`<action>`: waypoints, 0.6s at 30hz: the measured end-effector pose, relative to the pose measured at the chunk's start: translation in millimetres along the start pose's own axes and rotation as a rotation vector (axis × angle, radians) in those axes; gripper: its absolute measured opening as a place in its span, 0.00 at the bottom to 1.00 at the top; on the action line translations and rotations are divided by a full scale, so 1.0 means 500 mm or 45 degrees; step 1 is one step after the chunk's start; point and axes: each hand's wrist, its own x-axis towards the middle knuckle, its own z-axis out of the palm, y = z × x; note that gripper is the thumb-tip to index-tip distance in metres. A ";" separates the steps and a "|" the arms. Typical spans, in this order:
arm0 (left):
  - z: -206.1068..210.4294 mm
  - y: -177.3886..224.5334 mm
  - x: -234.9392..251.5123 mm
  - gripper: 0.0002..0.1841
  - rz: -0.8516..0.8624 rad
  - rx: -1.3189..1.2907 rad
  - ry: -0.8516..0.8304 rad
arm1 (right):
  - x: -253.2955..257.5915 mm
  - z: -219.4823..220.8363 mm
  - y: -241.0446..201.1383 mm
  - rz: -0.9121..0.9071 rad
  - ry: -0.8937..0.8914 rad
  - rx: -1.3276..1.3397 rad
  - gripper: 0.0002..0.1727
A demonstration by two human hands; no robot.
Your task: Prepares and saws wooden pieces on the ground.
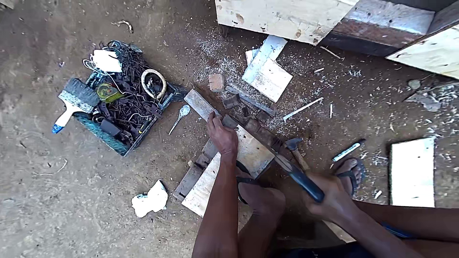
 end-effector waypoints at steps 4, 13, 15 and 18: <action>-0.002 -0.001 -0.005 0.12 0.009 -0.013 0.004 | 0.066 0.044 -0.026 0.026 -0.018 0.033 0.13; 0.001 0.002 0.002 0.12 -0.004 -0.007 0.004 | -0.051 -0.064 -0.021 0.014 -0.085 -0.030 0.12; -0.001 0.005 -0.003 0.12 -0.008 -0.023 0.005 | 0.064 0.029 -0.019 -0.009 -0.007 0.007 0.13; -0.008 -0.005 -0.005 0.11 0.017 -0.008 -0.007 | 0.078 0.034 -0.040 0.095 -0.089 0.017 0.14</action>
